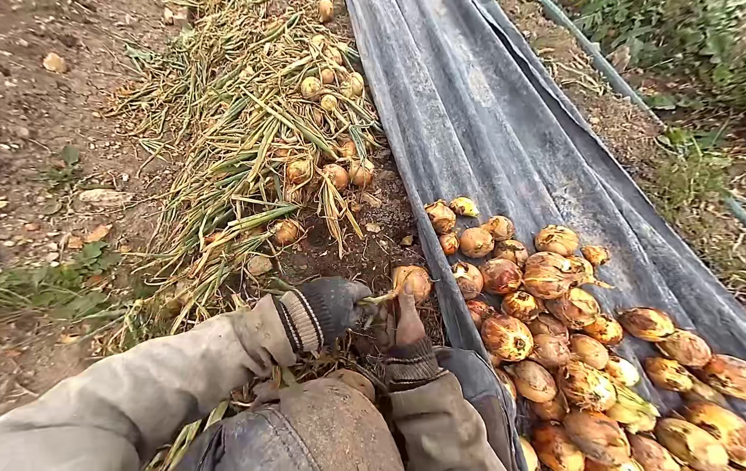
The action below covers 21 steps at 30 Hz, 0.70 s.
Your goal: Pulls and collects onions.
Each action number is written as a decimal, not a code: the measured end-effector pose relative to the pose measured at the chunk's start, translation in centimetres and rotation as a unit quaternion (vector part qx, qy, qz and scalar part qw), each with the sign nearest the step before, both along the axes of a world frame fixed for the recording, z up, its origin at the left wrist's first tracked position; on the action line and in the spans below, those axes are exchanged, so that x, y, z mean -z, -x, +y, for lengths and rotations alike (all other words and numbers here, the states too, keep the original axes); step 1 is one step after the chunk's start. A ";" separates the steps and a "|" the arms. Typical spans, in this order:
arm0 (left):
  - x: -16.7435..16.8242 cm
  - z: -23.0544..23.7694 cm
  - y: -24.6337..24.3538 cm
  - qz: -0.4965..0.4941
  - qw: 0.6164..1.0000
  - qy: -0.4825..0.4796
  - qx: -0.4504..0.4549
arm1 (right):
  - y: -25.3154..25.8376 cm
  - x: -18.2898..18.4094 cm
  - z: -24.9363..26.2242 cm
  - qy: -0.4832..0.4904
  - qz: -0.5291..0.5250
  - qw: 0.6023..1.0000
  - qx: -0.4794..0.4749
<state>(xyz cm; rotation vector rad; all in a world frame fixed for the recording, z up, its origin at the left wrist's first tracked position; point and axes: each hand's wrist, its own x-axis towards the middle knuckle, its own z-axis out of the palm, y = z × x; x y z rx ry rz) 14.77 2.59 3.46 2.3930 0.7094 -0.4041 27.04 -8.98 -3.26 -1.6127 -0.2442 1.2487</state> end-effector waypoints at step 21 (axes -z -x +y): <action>12.3 18.7 3.2 0.275 0.901 -0.134 -0.307 | 0.3 2.3 0.4 0.024 -0.097 0.992 -0.078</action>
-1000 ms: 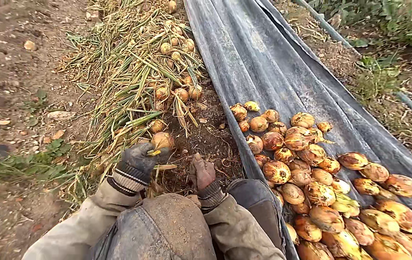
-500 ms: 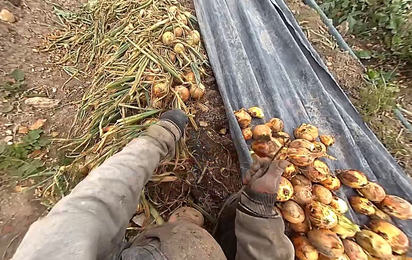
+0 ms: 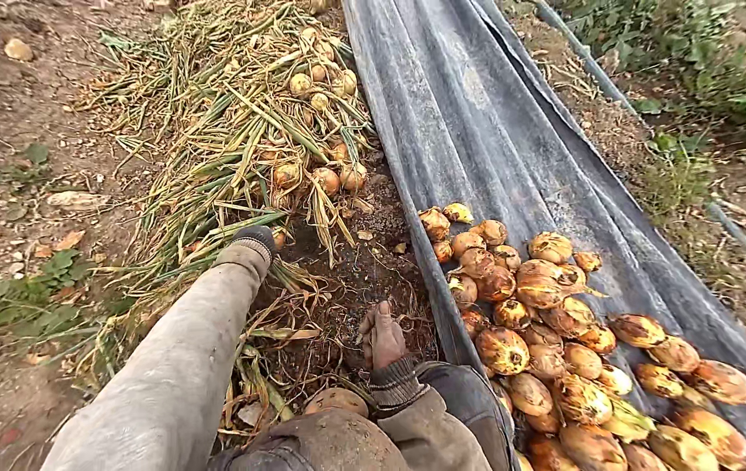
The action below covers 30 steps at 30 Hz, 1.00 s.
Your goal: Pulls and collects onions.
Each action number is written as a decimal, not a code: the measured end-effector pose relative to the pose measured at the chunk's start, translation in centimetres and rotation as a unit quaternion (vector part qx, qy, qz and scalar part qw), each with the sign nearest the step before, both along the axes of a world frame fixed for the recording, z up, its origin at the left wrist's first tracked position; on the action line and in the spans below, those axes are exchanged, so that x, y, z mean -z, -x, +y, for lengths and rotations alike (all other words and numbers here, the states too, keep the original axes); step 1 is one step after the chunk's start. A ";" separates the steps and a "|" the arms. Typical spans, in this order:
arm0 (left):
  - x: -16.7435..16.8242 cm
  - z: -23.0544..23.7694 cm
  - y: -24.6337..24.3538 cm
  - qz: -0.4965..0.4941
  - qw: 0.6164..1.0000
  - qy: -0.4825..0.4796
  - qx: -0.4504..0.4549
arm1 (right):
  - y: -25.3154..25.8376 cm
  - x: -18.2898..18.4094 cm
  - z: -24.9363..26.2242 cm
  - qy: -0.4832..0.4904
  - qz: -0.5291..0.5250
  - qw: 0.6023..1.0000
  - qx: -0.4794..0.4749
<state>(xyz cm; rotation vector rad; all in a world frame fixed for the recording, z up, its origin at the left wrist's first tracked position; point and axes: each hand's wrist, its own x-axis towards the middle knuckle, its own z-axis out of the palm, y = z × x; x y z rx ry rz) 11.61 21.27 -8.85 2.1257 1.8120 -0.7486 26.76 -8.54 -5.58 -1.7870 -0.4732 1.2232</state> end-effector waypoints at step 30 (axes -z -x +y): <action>-13.3 -19.6 13.0 -0.333 0.923 -0.191 -0.010 | 6.5 -3.0 -1.4 -0.123 -0.140 0.974 -0.131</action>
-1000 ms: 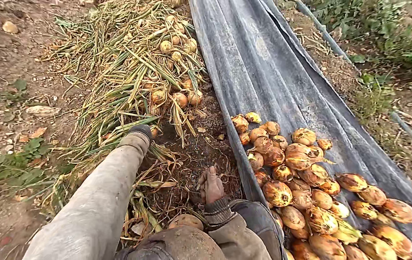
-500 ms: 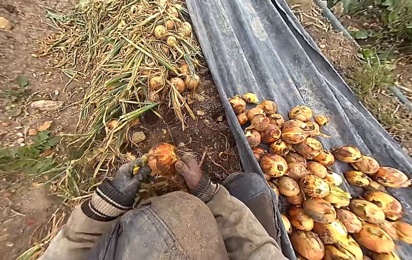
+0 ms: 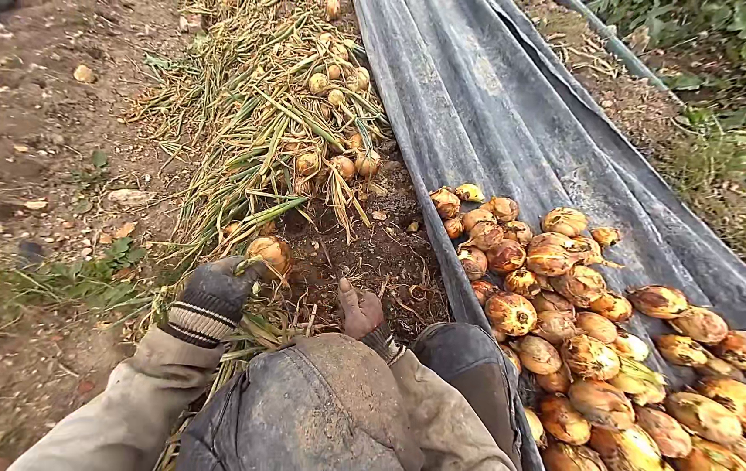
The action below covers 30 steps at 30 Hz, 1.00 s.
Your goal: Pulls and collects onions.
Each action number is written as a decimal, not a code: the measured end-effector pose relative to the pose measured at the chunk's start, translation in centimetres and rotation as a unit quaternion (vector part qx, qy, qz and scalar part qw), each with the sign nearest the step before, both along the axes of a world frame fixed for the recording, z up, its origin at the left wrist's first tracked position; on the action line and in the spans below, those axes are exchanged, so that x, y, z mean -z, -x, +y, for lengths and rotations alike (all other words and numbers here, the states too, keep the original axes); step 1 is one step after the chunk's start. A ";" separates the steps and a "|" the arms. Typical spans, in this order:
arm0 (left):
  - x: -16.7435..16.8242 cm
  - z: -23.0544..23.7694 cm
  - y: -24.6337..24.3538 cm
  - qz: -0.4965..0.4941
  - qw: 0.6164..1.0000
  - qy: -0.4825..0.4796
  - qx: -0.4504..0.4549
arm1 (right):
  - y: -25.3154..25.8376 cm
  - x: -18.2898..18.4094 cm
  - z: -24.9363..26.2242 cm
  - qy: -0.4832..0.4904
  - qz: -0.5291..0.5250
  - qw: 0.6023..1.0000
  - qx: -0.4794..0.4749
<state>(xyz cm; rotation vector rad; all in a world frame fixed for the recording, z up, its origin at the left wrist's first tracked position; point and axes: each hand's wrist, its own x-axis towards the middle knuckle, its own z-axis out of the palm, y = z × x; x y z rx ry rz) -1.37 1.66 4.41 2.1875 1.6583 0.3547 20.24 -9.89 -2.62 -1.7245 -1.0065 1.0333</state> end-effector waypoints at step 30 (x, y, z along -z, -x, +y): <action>14.9 21.2 -6.9 0.308 0.935 0.154 -0.087 | -7.3 2.5 2.0 0.008 0.162 0.975 0.153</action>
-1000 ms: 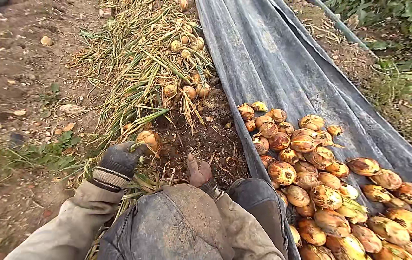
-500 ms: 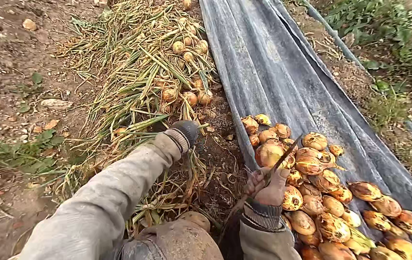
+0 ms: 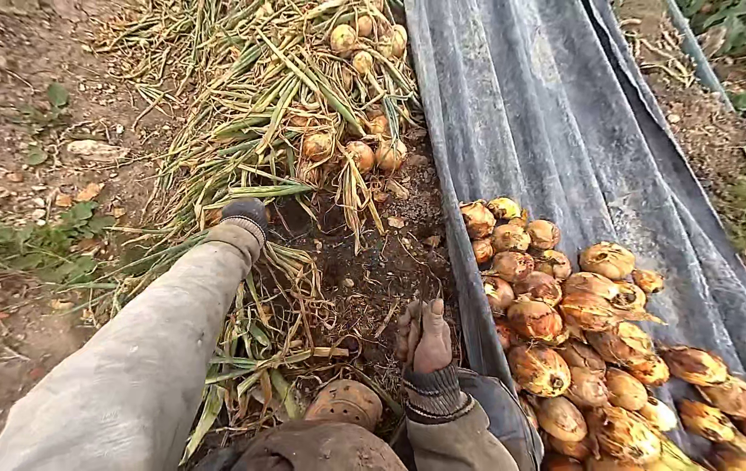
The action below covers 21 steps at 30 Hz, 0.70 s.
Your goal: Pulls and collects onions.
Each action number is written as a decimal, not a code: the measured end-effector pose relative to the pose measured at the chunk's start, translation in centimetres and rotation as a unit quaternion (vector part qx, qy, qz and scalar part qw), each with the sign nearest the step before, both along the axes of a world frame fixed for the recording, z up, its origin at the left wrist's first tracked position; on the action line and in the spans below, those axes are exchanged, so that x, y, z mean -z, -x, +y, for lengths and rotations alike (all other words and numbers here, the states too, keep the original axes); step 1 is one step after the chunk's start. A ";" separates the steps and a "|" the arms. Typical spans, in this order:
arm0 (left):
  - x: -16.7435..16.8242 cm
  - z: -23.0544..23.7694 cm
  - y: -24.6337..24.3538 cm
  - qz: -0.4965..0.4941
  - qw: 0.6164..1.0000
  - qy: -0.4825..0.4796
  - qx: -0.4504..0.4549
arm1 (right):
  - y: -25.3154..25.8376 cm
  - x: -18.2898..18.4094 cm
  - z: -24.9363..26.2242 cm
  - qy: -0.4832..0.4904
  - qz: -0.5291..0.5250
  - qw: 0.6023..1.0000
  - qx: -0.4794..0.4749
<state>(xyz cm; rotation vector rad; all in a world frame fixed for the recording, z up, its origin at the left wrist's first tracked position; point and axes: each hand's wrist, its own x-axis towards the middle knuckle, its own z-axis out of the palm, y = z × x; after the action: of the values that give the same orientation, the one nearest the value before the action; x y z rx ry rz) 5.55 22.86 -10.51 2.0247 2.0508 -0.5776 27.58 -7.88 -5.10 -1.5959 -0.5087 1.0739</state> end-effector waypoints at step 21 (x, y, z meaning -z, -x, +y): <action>-9.9 -19.2 7.0 -0.410 0.911 -0.030 -0.035 | 5.2 -0.6 0.7 0.126 -0.008 0.950 -0.284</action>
<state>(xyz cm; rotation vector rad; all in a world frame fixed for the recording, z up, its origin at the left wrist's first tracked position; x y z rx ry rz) -1.48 3.68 -0.57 1.7587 1.5973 0.3274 22.36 -7.20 -4.52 -1.7238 -0.9075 1.6088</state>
